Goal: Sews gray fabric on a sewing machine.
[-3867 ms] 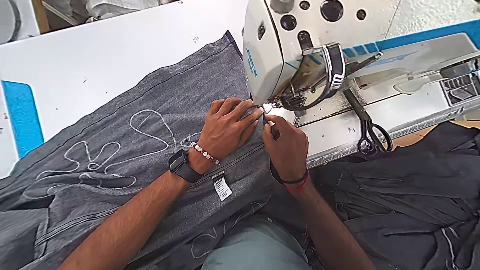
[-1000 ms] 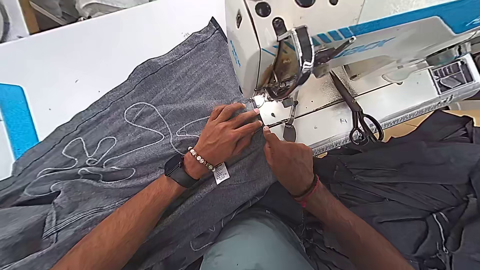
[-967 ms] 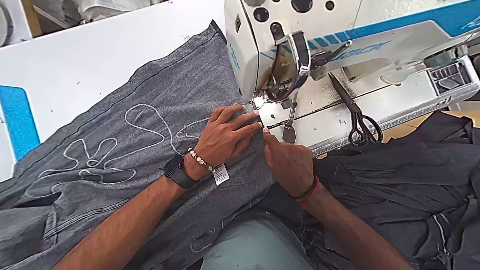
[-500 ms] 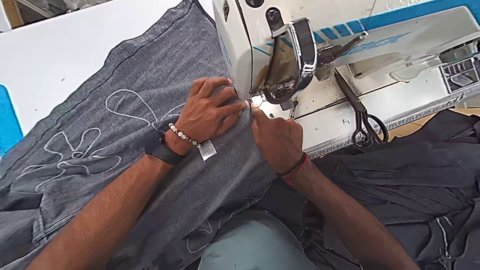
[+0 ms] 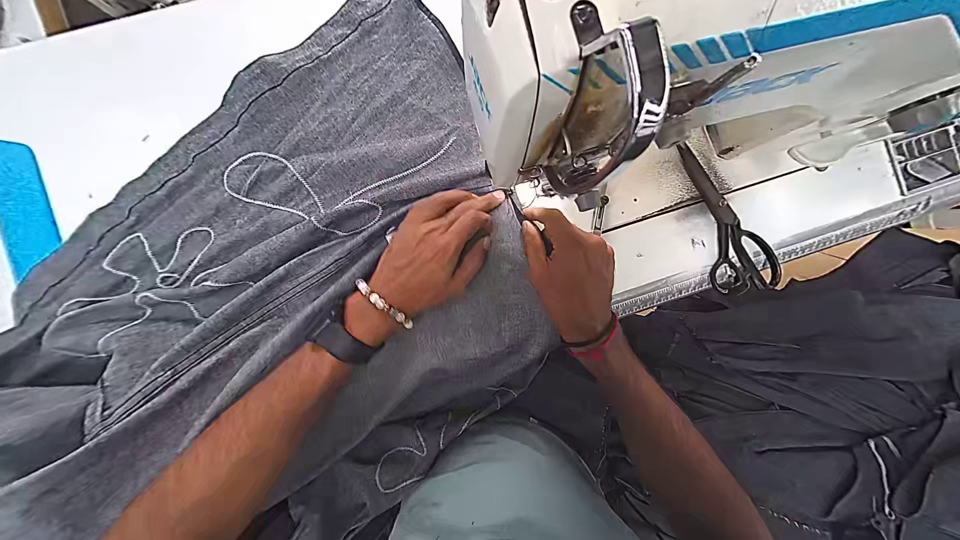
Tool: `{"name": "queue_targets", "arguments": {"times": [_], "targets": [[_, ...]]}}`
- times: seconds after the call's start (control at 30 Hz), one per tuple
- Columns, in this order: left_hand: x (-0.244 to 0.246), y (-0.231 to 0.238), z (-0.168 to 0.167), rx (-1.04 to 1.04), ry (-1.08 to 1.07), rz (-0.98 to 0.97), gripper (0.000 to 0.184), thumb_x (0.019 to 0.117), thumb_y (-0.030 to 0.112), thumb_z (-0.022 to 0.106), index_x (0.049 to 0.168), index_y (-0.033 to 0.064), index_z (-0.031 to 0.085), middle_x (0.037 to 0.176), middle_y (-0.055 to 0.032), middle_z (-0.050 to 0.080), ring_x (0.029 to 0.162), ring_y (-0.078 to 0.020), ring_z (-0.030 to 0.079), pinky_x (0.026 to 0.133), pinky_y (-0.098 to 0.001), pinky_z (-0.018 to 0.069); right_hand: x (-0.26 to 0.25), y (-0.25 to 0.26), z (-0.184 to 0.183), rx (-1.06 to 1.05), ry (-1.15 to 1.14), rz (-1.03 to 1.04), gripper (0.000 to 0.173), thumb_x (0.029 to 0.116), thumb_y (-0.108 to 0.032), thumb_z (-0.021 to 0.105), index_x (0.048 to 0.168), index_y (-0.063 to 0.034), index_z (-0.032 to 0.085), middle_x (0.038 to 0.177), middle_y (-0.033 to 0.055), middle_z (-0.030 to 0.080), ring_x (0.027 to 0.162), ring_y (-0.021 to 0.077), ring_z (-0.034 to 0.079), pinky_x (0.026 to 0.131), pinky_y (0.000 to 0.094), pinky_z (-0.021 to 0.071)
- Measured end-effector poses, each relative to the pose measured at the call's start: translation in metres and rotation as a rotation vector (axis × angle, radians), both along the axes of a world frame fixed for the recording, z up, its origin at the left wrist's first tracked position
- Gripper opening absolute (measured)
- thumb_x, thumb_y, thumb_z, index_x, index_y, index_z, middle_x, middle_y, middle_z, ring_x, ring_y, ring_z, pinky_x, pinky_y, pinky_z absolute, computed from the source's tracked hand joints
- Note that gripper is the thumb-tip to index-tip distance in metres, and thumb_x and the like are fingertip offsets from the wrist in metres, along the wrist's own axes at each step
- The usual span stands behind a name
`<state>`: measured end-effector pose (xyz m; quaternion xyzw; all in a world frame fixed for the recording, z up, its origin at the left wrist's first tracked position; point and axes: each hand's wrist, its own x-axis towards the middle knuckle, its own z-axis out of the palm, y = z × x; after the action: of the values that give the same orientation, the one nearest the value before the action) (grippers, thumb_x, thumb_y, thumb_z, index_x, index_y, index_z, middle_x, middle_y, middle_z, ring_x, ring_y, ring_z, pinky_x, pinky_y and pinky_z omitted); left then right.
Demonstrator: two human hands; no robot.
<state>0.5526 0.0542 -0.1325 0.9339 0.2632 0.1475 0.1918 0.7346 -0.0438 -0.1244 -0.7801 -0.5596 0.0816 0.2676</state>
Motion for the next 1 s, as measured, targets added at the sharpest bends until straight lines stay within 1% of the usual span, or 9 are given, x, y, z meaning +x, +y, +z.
{"name": "queue_targets", "arguments": {"times": [0.1, 0.27, 0.43, 0.53, 0.6, 0.77, 0.83, 0.93, 1.0], "targets": [[-0.006, 0.027, -0.001, 0.097, 0.007, -0.093, 0.029, 0.1037, 0.028, 0.046, 0.112, 0.0135, 0.070, 0.144, 0.0026, 0.062, 0.136, -0.0202, 0.052, 0.110, -0.0406, 0.0401, -0.009, -0.006, -0.002, -0.007, -0.109, 0.040, 0.033, 0.1066, -0.023, 0.049, 0.125, -0.0123, 0.073, 0.063, 0.0046, 0.064, 0.050, 0.0234, 0.060, 0.044, 0.0416, 0.0444], [-0.004, 0.036, -0.001, 0.201, 0.078, -0.081, 0.033, 0.1046, 0.025, 0.042, 0.117, 0.0086, 0.067, 0.138, -0.0046, 0.064, 0.135, -0.0266, 0.052, 0.113, -0.0430, 0.0376, -0.020, 0.005, -0.003, -0.084, -0.262, -0.015, 0.037, 0.1058, -0.023, 0.046, 0.134, -0.0146, 0.069, 0.057, 0.0035, 0.059, 0.045, 0.0237, 0.057, 0.041, 0.0394, 0.0402], [-0.006, -0.045, 0.024, 0.203, 0.318, 0.358, 0.046, 0.1026, 0.033, 0.042, 0.137, 0.0091, 0.061, 0.155, -0.0120, 0.050, 0.141, -0.0347, 0.047, 0.113, -0.0544, 0.0370, -0.022, 0.002, -0.009, -0.015, -0.290, -0.003, 0.040, 0.1033, -0.020, 0.049, 0.140, -0.0162, 0.065, 0.064, 0.0025, 0.062, 0.049, 0.0212, 0.057, 0.042, 0.0370, 0.0404], [-0.038, -0.059, 0.011, 0.057, 0.401, 0.529, 0.078, 0.0999, 0.071, 0.026, 0.164, 0.0255, 0.031, 0.172, -0.0098, 0.021, 0.157, -0.0394, 0.018, 0.118, -0.0754, 0.0128, -0.022, -0.016, -0.017, 0.036, -0.328, 0.032, 0.042, 0.1026, -0.023, 0.052, 0.143, -0.0281, 0.063, 0.098, 0.0083, 0.063, 0.087, 0.0262, 0.059, 0.071, 0.0421, 0.0458], [-0.067, -0.030, -0.001, 0.065, 0.344, 0.451, 0.081, 0.0992, 0.073, 0.021, 0.165, 0.0268, 0.025, 0.173, 0.0014, 0.018, 0.160, -0.0302, 0.011, 0.121, -0.0735, 0.0039, -0.022, -0.026, -0.021, 0.022, -0.316, 0.049, 0.042, 0.1045, -0.033, 0.050, 0.145, -0.0362, 0.060, 0.123, 0.0120, 0.062, 0.113, 0.0301, 0.056, 0.092, 0.0490, 0.0433], [-0.082, 0.059, 0.021, 0.061, 0.451, 0.193, 0.077, 0.0972, 0.077, 0.031, 0.161, 0.0334, 0.034, 0.170, 0.0075, 0.026, 0.159, -0.0271, 0.019, 0.123, -0.0655, 0.0133, -0.036, -0.031, -0.025, -0.047, -0.292, 0.035, 0.057, 0.1023, -0.058, 0.042, 0.153, -0.0339, 0.051, 0.153, 0.0089, 0.049, 0.134, 0.0308, 0.047, 0.109, 0.0560, 0.0327], [-0.047, 0.034, 0.052, 0.028, 0.392, 0.231, 0.057, 0.1026, 0.053, 0.050, 0.146, 0.0174, 0.056, 0.158, -0.0057, 0.048, 0.151, -0.0363, 0.034, 0.119, -0.0679, 0.0231, -0.037, -0.032, -0.026, -0.052, -0.285, 0.032, 0.059, 0.1017, -0.060, 0.042, 0.153, -0.0325, 0.051, 0.155, 0.0081, 0.048, 0.135, 0.0311, 0.046, 0.110, 0.0563, 0.0318], [0.008, -0.020, 0.050, -0.039, -0.034, 0.329, 0.029, 0.1049, 0.020, 0.053, 0.125, 0.0060, 0.067, 0.129, -0.0132, 0.067, 0.127, -0.0311, 0.059, 0.107, -0.0498, 0.0480, -0.028, -0.035, -0.023, 0.023, -0.187, 0.077, 0.048, 0.1026, -0.052, 0.049, 0.141, -0.0284, 0.064, 0.147, 0.0059, 0.056, 0.130, 0.0300, 0.050, 0.106, 0.0540, 0.0366], [0.026, -0.024, 0.017, 0.008, -0.103, 0.260, 0.031, 0.1033, 0.018, 0.053, 0.129, 0.0070, 0.067, 0.137, -0.0100, 0.065, 0.134, -0.0284, 0.055, 0.113, -0.0460, 0.0446, -0.005, -0.036, -0.012, 0.143, -0.061, 0.088, 0.026, 0.1013, -0.030, 0.059, 0.117, -0.0176, 0.076, 0.124, 0.0057, 0.070, 0.117, 0.0264, 0.063, 0.097, 0.0477, 0.0518]]}}
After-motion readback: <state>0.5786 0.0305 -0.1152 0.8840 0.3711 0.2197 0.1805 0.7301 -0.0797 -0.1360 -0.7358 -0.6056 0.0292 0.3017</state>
